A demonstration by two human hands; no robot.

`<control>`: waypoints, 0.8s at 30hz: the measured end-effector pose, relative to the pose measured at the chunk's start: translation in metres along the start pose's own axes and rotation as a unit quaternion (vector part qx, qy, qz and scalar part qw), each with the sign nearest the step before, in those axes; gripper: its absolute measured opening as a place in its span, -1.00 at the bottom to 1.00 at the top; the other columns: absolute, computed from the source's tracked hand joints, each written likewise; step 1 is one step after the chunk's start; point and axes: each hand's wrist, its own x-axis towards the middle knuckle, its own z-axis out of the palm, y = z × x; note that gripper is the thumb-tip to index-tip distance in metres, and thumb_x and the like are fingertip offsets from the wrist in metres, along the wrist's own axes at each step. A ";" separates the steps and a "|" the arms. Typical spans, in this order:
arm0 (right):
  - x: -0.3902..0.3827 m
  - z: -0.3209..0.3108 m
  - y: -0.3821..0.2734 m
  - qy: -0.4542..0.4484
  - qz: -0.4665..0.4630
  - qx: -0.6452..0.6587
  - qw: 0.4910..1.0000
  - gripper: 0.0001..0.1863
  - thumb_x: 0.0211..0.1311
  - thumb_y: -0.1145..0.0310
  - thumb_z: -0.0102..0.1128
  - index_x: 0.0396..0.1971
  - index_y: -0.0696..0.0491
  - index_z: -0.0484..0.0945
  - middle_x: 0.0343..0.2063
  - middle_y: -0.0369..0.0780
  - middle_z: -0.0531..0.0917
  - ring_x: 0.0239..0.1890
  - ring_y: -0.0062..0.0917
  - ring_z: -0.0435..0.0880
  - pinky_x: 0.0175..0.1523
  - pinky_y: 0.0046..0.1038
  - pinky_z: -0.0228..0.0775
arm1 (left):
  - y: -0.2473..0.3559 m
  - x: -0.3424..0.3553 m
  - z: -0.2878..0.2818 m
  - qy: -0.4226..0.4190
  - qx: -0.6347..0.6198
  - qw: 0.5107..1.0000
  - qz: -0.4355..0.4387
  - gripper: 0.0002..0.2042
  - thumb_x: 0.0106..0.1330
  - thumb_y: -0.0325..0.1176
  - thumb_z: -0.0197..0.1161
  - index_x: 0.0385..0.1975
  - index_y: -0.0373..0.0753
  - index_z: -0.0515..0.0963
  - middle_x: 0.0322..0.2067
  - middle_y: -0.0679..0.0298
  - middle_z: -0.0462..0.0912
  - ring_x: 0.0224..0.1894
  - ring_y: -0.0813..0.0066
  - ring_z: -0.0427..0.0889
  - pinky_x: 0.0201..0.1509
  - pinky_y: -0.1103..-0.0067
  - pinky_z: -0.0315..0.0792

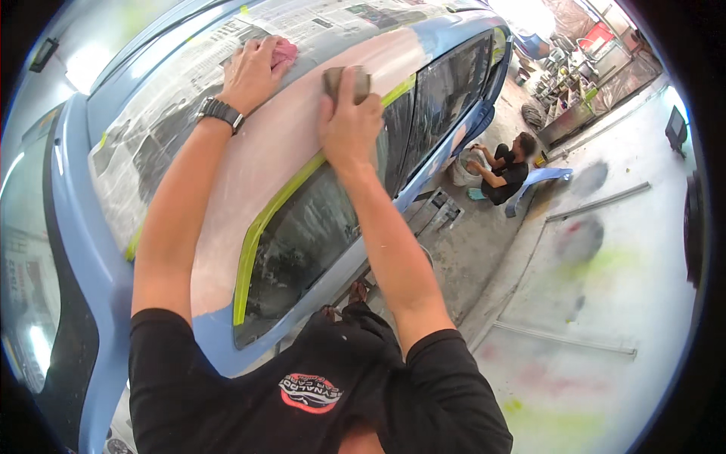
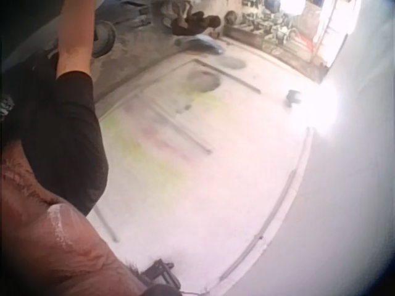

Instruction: The person sands a car body panel with a sanding block, wipes the surface with a cloth, and rubs the panel by hand. The person also rinses the sanding block in a bucket of water and adjusts the sandpaper.

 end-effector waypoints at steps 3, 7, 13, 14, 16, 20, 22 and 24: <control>0.065 0.008 0.052 0.020 0.014 -0.033 0.999 -0.25 0.46 -0.09 0.15 0.54 -0.06 0.35 0.07 0.23 0.47 0.12 0.20 0.53 0.14 0.25 0.44 | -0.003 0.016 -0.005 0.011 -0.050 0.998 0.047 -0.56 0.40 -0.09 0.38 0.19 -0.13 0.55 -0.01 0.01 0.77 0.04 -0.13 0.73 0.15 0.14 0.59; 0.164 0.005 0.141 -0.010 0.042 -0.098 0.994 -0.25 0.49 -0.12 0.10 0.56 -0.08 0.33 0.11 0.25 0.47 0.16 0.20 0.54 0.16 0.27 0.45 | 0.019 0.048 0.013 0.053 -0.155 0.983 0.086 -0.55 0.33 -0.24 0.39 0.21 -0.13 0.55 -0.16 0.16 0.84 -0.09 0.08 0.83 0.02 0.26 0.66; 0.072 0.014 0.051 -0.040 -0.018 -0.010 0.999 -0.20 0.44 -0.01 0.22 0.58 -0.04 0.25 0.05 0.28 0.49 0.08 0.21 0.55 0.16 0.20 0.42 | 0.038 0.103 0.030 0.074 -0.272 0.955 0.096 -0.70 0.27 -0.22 0.39 -0.04 -0.18 0.70 -0.19 0.12 0.84 -0.08 0.00 0.81 0.00 0.26 0.67; 0.032 0.012 0.031 0.019 -0.097 -0.012 0.995 -0.19 0.41 0.00 0.24 0.59 -0.06 0.28 -0.01 0.26 0.50 0.04 0.19 0.54 0.12 0.20 0.40 | 0.050 0.118 0.024 0.060 -0.266 0.957 0.100 -0.70 0.30 -0.23 0.41 -0.03 -0.20 0.71 -0.19 0.13 0.84 -0.12 0.13 0.82 0.01 0.34 0.67; 0.014 -0.005 0.026 -0.026 -0.091 0.015 0.995 -0.21 0.41 -0.01 0.25 0.58 -0.06 0.32 -0.03 0.23 0.50 0.04 0.19 0.53 0.11 0.20 0.39 | 0.089 0.142 0.016 0.045 -0.268 0.956 0.107 -0.69 0.32 -0.23 0.43 -0.02 -0.22 0.71 -0.19 0.15 0.85 -0.15 0.27 0.84 0.02 0.41 0.67; 0.121 0.006 0.074 0.034 -0.039 -0.018 0.998 -0.31 0.48 0.01 0.19 0.51 -0.05 0.39 0.00 0.20 0.53 0.10 0.14 0.57 0.12 0.18 0.46 | 0.131 0.183 0.024 -0.034 -0.193 0.961 0.196 -0.57 0.12 -0.06 0.50 -0.14 -0.27 0.73 -0.25 0.02 0.83 -0.16 0.12 0.84 -0.02 0.30 0.68; 0.152 -0.001 0.094 0.012 0.018 -0.053 0.998 -0.35 0.47 -0.07 0.20 0.41 -0.02 0.51 0.01 0.23 0.55 0.10 0.21 0.58 0.12 0.14 0.52 | 0.161 0.184 0.030 -0.029 -0.120 0.976 0.177 -0.58 0.13 -0.06 0.47 -0.15 -0.26 0.73 -0.24 -0.03 0.82 -0.14 -0.05 0.81 -0.01 0.22 0.67; 0.149 -0.003 0.096 -0.008 0.049 -0.095 0.994 -0.31 0.49 0.02 0.19 0.51 -0.03 0.36 0.03 0.22 0.53 0.10 0.12 0.60 0.14 0.17 0.48 | 0.172 0.189 0.033 -0.049 -0.128 0.971 0.197 -0.61 0.15 -0.09 0.43 -0.14 -0.25 0.74 -0.25 -0.07 0.80 -0.13 -0.15 0.78 0.00 0.17 0.66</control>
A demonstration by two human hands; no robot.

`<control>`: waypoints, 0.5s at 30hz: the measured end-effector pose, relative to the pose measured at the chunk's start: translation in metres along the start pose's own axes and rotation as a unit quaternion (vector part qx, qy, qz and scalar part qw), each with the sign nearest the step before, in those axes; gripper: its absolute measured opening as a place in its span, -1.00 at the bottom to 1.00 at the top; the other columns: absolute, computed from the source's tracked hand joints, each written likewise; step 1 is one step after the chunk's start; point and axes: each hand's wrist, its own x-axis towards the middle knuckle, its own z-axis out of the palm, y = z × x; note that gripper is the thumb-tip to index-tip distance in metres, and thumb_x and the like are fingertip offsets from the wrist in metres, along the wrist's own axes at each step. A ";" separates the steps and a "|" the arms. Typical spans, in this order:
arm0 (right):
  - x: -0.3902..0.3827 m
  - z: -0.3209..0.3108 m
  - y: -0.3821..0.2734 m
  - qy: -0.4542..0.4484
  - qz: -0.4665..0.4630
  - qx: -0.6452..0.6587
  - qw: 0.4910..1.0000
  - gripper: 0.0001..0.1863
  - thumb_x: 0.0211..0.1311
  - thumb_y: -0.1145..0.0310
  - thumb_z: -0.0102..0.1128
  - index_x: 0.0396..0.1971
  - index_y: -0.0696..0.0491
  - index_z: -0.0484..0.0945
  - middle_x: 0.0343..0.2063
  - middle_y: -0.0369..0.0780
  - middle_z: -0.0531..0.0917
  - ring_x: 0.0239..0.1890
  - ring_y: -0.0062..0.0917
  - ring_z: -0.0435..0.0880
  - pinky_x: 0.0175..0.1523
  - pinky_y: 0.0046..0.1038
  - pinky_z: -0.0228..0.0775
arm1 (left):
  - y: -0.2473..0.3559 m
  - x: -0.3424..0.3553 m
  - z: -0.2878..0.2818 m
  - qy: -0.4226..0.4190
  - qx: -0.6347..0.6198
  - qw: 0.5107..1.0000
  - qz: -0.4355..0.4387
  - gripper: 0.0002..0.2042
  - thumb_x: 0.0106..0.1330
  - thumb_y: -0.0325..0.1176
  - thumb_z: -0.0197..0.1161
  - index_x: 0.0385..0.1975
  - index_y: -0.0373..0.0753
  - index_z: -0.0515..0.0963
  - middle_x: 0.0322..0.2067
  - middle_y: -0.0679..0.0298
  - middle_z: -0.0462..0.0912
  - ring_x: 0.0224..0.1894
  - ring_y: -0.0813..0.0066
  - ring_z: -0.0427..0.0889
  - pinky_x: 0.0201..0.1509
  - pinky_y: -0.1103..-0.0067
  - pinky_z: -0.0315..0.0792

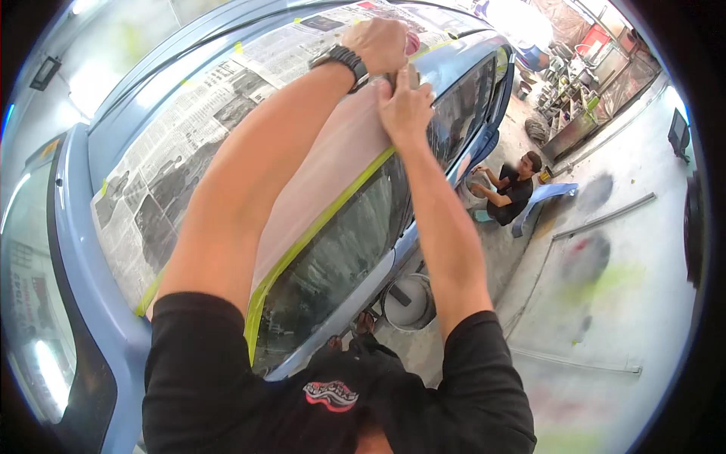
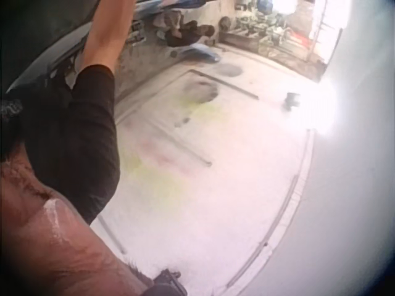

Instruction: The person sands a car body panel with a sanding block, wipes the surface with a cloth, and rubs the panel by hand. The person also rinses the sanding block in a bucket of water and adjusts the sandpaper.

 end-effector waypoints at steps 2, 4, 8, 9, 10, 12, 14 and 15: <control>-0.067 -0.001 -0.041 -0.006 -0.018 0.080 0.997 -0.31 0.47 0.00 0.22 0.49 -0.01 0.39 0.05 0.20 0.53 0.13 0.11 0.58 0.15 0.16 0.48 | -0.020 -0.002 0.008 0.004 0.031 1.000 -0.001 -0.66 0.25 -0.09 0.38 -0.16 -0.23 0.74 -0.26 -0.07 0.80 -0.12 -0.15 0.78 -0.01 0.15 0.66; -0.116 -0.014 -0.063 -0.012 -0.095 0.045 0.994 -0.29 0.44 0.01 0.24 0.48 0.03 0.41 0.06 0.18 0.52 0.14 0.09 0.57 0.17 0.13 0.47 | -0.008 0.005 0.004 -0.006 0.055 0.998 -0.015 -0.70 0.34 -0.14 0.38 -0.13 -0.24 0.71 -0.26 -0.07 0.80 -0.11 -0.13 0.79 -0.02 0.14 0.65; -0.025 0.000 -0.034 0.014 -0.053 0.085 0.995 -0.29 0.45 -0.02 0.24 0.49 -0.03 0.42 0.05 0.16 0.53 0.13 0.09 0.57 0.18 0.12 0.48 | -0.036 0.007 0.005 0.050 0.150 0.974 0.162 -0.73 0.57 -0.21 0.15 -0.12 -0.33 0.62 -0.28 0.05 0.75 -0.27 0.12 0.73 -0.16 0.28 0.60; 0.012 0.007 0.000 0.026 -0.008 0.081 0.996 -0.30 0.46 -0.04 0.22 0.50 -0.05 0.42 0.05 0.15 0.53 0.13 0.09 0.57 0.18 0.12 0.48 | -0.022 -0.005 0.005 0.098 0.040 0.985 0.138 -0.73 0.48 -0.19 0.28 -0.10 -0.29 0.64 -0.29 0.02 0.78 -0.22 0.01 0.76 -0.10 0.21 0.62; 0.042 0.017 0.035 0.042 0.018 0.041 0.998 -0.30 0.47 -0.07 0.20 0.50 -0.06 0.43 0.06 0.15 0.53 0.13 0.10 0.57 0.18 0.12 0.48 | -0.008 -0.026 0.001 0.132 -0.079 0.981 0.115 -0.71 0.39 -0.16 0.41 -0.08 -0.24 0.67 -0.29 -0.02 0.80 -0.16 -0.09 0.79 -0.05 0.13 0.64; 0.055 0.026 0.052 0.045 0.035 0.017 0.998 -0.31 0.48 -0.09 0.18 0.49 -0.07 0.43 0.06 0.15 0.53 0.13 0.10 0.57 0.18 0.12 0.48 | -0.016 -0.077 -0.014 0.102 -0.096 0.989 0.054 -0.65 0.36 -0.15 0.47 -0.02 -0.23 0.61 -0.29 0.00 0.78 -0.16 -0.10 0.76 -0.06 0.13 0.61; 0.032 0.031 0.029 0.032 0.014 0.030 0.999 -0.30 0.49 -0.11 0.15 0.49 -0.06 0.43 0.06 0.16 0.53 0.13 0.11 0.57 0.19 0.14 0.47 | -0.028 -0.135 -0.031 0.045 -0.008 0.999 -0.001 -0.64 0.40 -0.12 0.43 0.02 -0.21 0.58 -0.18 0.00 0.73 -0.12 -0.12 0.68 0.00 0.14 0.56; 0.002 0.033 0.007 0.037 -0.020 0.052 0.998 -0.32 0.48 -0.10 0.16 0.49 -0.09 0.45 0.04 0.17 0.52 0.13 0.12 0.56 0.20 0.16 0.45 | -0.037 -0.160 -0.036 0.044 0.001 0.999 -0.016 -0.64 0.40 -0.12 0.43 0.02 -0.21 0.58 -0.18 0.00 0.73 -0.12 -0.12 0.68 0.00 0.14 0.56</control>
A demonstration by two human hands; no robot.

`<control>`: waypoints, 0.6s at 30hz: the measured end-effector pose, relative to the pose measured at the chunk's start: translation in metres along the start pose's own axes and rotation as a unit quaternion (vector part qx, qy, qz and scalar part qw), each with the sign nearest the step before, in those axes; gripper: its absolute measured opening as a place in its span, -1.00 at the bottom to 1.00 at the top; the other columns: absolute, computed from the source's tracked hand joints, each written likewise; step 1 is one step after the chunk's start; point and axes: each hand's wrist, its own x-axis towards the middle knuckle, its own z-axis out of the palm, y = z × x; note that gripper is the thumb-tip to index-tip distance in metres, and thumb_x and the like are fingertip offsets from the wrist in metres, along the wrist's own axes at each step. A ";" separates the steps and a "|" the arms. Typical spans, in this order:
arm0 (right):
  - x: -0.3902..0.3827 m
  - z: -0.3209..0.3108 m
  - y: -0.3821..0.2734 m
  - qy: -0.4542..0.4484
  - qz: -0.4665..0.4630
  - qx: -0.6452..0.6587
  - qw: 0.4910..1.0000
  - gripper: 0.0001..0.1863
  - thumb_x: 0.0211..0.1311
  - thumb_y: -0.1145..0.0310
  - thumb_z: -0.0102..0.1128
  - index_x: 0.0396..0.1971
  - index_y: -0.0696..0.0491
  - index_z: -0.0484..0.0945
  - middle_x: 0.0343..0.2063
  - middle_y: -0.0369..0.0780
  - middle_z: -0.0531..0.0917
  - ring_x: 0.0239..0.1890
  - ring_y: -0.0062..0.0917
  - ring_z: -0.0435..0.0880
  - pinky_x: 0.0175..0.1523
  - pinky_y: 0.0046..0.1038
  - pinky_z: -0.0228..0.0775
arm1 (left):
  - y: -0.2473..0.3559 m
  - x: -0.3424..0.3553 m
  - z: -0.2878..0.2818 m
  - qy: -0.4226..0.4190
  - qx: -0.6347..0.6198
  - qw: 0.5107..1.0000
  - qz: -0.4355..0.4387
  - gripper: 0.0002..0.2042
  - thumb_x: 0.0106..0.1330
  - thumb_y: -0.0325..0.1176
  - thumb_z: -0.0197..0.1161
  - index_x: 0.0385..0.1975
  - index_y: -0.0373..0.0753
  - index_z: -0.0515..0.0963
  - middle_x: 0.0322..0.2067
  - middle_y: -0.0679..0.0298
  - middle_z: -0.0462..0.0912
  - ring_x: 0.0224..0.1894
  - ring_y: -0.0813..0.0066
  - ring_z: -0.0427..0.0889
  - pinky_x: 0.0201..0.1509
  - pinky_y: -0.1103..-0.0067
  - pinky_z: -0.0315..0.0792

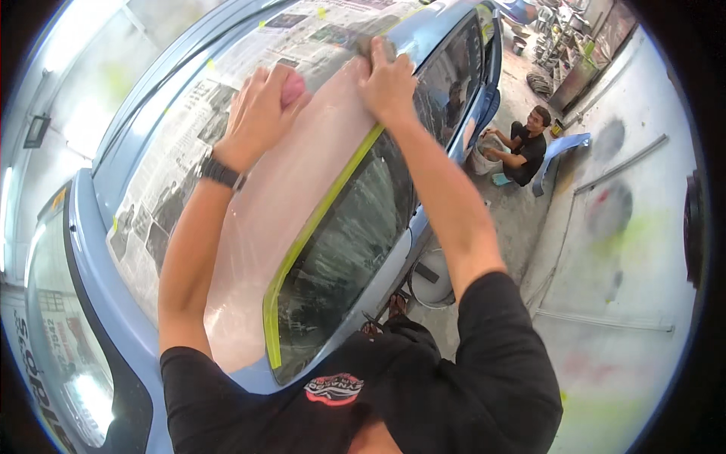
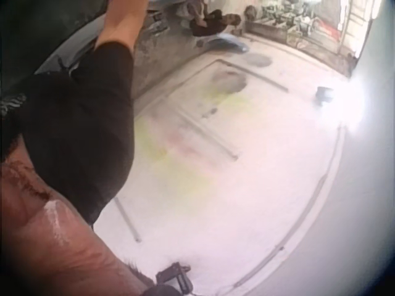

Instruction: The person sands a car body panel with a sanding block, wipes the surface with a cloth, and rubs the panel by hand. The person also rinses the sanding block in a bucket of water and adjusts the sandpaper.

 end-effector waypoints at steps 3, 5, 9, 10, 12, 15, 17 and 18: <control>-0.085 -0.030 -0.065 -0.036 -0.082 0.062 0.994 -0.31 0.48 -0.08 0.17 0.50 -0.10 0.45 0.03 0.18 0.51 0.14 0.13 0.55 0.22 0.16 0.42 | -0.009 -0.047 -0.007 -0.025 0.081 0.994 -0.075 -0.64 0.39 -0.09 0.40 0.03 -0.14 0.57 -0.10 0.04 0.66 0.03 -0.10 0.61 0.06 0.11 0.50; -0.066 -0.033 -0.054 -0.029 -0.079 0.060 0.995 -0.31 0.47 -0.09 0.18 0.50 -0.11 0.44 0.03 0.18 0.51 0.13 0.13 0.55 0.21 0.14 0.42 | 0.005 -0.040 -0.014 -0.007 0.079 0.997 -0.022 -0.66 0.43 -0.18 0.39 0.10 -0.13 0.58 -0.06 0.03 0.62 0.02 -0.10 0.59 0.15 0.15 0.47; 0.048 0.002 0.024 0.055 -0.026 0.003 0.998 -0.30 0.44 -0.10 0.23 0.49 -0.13 0.47 -0.07 0.21 0.55 0.03 0.13 0.58 0.09 0.04 0.50 | 0.000 -0.029 0.021 -0.010 0.056 0.998 -0.017 -0.72 0.41 -0.24 0.39 0.05 -0.14 0.62 -0.10 0.05 0.64 -0.02 -0.07 0.61 0.14 0.18 0.47; 0.053 0.006 0.029 0.054 -0.030 -0.003 0.998 -0.30 0.44 -0.10 0.23 0.49 -0.13 0.47 -0.07 0.21 0.55 0.03 0.13 0.58 0.09 0.04 0.50 | -0.002 -0.030 0.022 -0.008 0.035 0.999 -0.021 -0.73 0.39 -0.25 0.40 0.01 -0.15 0.63 -0.13 0.07 0.65 -0.04 -0.05 0.62 0.14 0.19 0.47; 0.053 0.009 0.032 0.030 -0.003 -0.015 0.999 -0.29 0.45 -0.11 0.21 0.49 -0.07 0.45 -0.01 0.20 0.52 0.04 0.09 0.57 0.13 0.08 0.43 | -0.012 -0.030 0.023 -0.002 0.007 1.000 -0.010 -0.73 0.39 -0.25 0.41 0.01 -0.15 0.64 -0.14 0.07 0.65 -0.04 -0.05 0.62 0.14 0.18 0.47; -0.037 0.006 -0.033 0.030 -0.061 0.075 0.995 -0.27 0.44 -0.11 0.25 0.44 0.03 0.46 -0.01 0.20 0.52 0.03 0.10 0.57 0.11 0.11 0.43 | -0.026 -0.053 0.018 0.022 -0.004 0.999 -0.034 -0.72 0.38 -0.24 0.41 0.02 -0.15 0.62 -0.15 0.08 0.65 -0.03 -0.05 0.61 0.15 0.20 0.46; -0.075 -0.019 -0.047 0.013 -0.092 0.081 0.992 -0.26 0.43 -0.11 0.26 0.42 0.07 0.46 -0.01 0.21 0.53 0.03 0.10 0.58 0.10 0.11 0.43 | -0.018 -0.050 0.019 0.076 0.026 0.997 -0.022 -0.69 0.38 -0.25 0.41 0.05 -0.16 0.60 -0.14 0.06 0.66 -0.05 -0.06 0.62 0.14 0.22 0.47; -0.080 -0.026 -0.050 0.010 -0.110 0.086 0.990 -0.25 0.42 -0.11 0.28 0.40 0.11 0.47 -0.01 0.22 0.53 0.02 0.11 0.58 0.10 0.11 0.43 | -0.017 -0.047 0.019 0.083 0.019 0.996 -0.028 -0.69 0.38 -0.25 0.41 0.05 -0.16 0.60 -0.14 0.06 0.66 -0.05 -0.06 0.62 0.14 0.22 0.47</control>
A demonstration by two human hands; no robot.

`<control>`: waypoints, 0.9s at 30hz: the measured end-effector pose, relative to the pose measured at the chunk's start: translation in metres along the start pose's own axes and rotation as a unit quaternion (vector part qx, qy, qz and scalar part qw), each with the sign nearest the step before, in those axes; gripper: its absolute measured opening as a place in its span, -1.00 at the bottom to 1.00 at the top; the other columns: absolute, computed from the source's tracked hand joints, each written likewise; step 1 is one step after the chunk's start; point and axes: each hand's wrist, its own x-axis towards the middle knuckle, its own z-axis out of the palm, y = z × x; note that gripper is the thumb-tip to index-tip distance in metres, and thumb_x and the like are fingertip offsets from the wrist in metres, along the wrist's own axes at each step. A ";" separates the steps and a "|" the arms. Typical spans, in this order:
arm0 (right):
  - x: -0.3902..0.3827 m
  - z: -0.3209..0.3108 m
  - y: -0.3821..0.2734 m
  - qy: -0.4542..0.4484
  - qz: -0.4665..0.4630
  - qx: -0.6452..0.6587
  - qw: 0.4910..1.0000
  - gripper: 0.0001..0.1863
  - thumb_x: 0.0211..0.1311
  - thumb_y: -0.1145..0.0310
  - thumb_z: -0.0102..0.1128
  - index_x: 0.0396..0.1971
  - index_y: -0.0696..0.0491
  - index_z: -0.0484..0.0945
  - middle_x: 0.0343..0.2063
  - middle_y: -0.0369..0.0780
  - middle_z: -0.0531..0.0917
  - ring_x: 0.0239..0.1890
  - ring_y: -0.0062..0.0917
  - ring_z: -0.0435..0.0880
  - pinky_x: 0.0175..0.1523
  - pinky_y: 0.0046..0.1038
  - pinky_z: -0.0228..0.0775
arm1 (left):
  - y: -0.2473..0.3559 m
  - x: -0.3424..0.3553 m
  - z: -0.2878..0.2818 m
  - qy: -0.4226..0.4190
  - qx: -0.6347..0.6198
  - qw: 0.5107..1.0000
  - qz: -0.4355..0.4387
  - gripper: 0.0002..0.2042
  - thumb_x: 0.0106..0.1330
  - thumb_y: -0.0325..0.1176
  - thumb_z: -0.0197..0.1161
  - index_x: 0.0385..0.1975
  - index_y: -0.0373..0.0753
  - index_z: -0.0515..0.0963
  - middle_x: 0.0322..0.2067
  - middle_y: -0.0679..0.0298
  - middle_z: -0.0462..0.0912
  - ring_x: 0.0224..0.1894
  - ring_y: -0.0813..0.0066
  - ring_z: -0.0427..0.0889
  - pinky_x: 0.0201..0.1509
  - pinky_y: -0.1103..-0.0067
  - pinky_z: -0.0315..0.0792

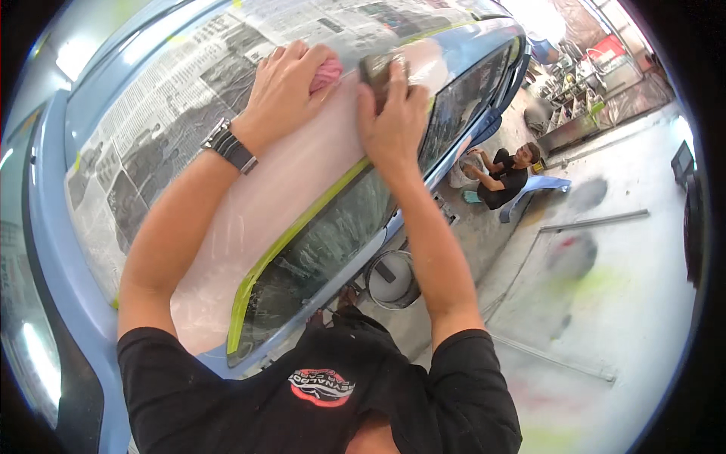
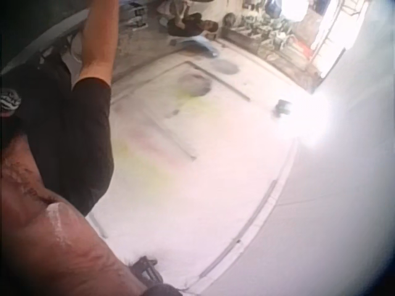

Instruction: The person sands a car body panel with a sanding block, wipes the surface with a cloth, and rubs the panel by hand. The person also rinses the sanding block in a bucket of water and adjusts the sandpaper.

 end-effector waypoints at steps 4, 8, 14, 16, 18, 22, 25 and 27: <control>0.106 0.011 0.091 0.059 0.035 -0.064 0.996 -0.25 0.44 -0.16 0.25 0.43 0.04 0.49 -0.07 0.15 0.57 0.01 0.12 0.60 0.16 -0.03 0.47 | 0.005 0.012 0.010 0.032 -0.043 0.999 -0.003 -0.67 0.42 -0.22 0.39 0.08 -0.19 0.57 -0.14 0.05 0.67 -0.03 -0.07 0.64 0.11 0.20 0.50; 0.100 0.031 0.101 0.024 0.078 -0.105 0.991 -0.24 0.43 -0.15 0.26 0.44 0.07 0.49 -0.07 0.17 0.55 0.01 0.12 0.59 0.14 -0.01 0.45 | -0.012 0.003 0.024 0.062 -0.122 0.990 -0.037 -0.68 0.48 -0.18 0.34 0.05 -0.25 0.57 -0.10 0.02 0.69 -0.02 -0.07 0.67 0.09 0.22 0.52; 0.001 -0.003 -0.006 -0.008 -0.038 0.018 0.999 -0.21 0.40 -0.15 0.28 0.40 0.16 0.52 -0.06 0.19 0.54 0.02 0.11 0.59 0.17 0.01 0.45 | -0.005 0.007 0.002 0.051 -0.174 0.980 -0.084 -0.74 0.58 -0.18 0.22 -0.06 -0.28 0.59 -0.25 0.10 0.72 -0.08 0.09 0.68 0.06 0.27 0.53; 0.061 0.006 0.040 0.002 -0.001 0.001 1.000 -0.21 0.40 -0.16 0.28 0.39 0.16 0.53 -0.06 0.19 0.54 0.01 0.11 0.60 0.16 0.00 0.46 | 0.002 0.014 0.004 0.044 -0.156 0.985 -0.066 -0.75 0.60 -0.17 0.20 -0.07 -0.27 0.59 -0.27 0.12 0.72 -0.09 0.11 0.68 0.06 0.28 0.53; 0.126 0.005 0.101 0.028 0.057 -0.046 0.997 -0.22 0.40 -0.17 0.28 0.37 0.16 0.54 -0.06 0.20 0.55 0.00 0.11 0.61 0.14 -0.01 0.48 | 0.013 0.021 0.012 0.055 -0.146 0.986 -0.052 -0.74 0.61 -0.17 0.18 -0.10 -0.26 0.59 -0.27 0.13 0.72 -0.10 0.12 0.68 0.05 0.27 0.52; 0.116 0.025 0.094 -0.004 0.089 -0.085 0.992 -0.22 0.41 -0.19 0.26 0.34 0.18 0.55 -0.04 0.22 0.56 0.02 0.15 0.62 0.15 0.01 0.49 | -0.003 0.010 0.020 0.058 -0.156 0.984 -0.062 -0.75 0.60 -0.16 0.19 -0.07 -0.25 0.59 -0.27 0.12 0.72 -0.10 0.09 0.67 0.02 0.27 0.52; 0.012 0.022 0.011 0.014 -0.008 -0.035 0.999 -0.23 0.41 -0.12 0.29 0.36 0.23 0.52 -0.05 0.22 0.54 -0.01 0.17 0.60 0.12 0.00 0.48 | -0.011 -0.012 0.014 0.045 -0.092 0.992 -0.069 -0.74 0.60 -0.15 0.17 -0.04 -0.23 0.58 -0.19 0.10 0.71 -0.06 0.02 0.65 0.07 0.26 0.50; 0.000 0.011 0.004 0.029 -0.053 -0.014 0.998 -0.24 0.41 -0.08 0.31 0.36 0.24 0.51 -0.05 0.22 0.54 -0.02 0.17 0.59 0.10 0.00 0.47 | -0.006 -0.003 0.020 0.044 -0.052 0.996 -0.054 -0.73 0.59 -0.13 0.14 -0.01 -0.20 0.57 -0.11 0.08 0.68 0.01 -0.03 0.63 0.16 0.21 0.44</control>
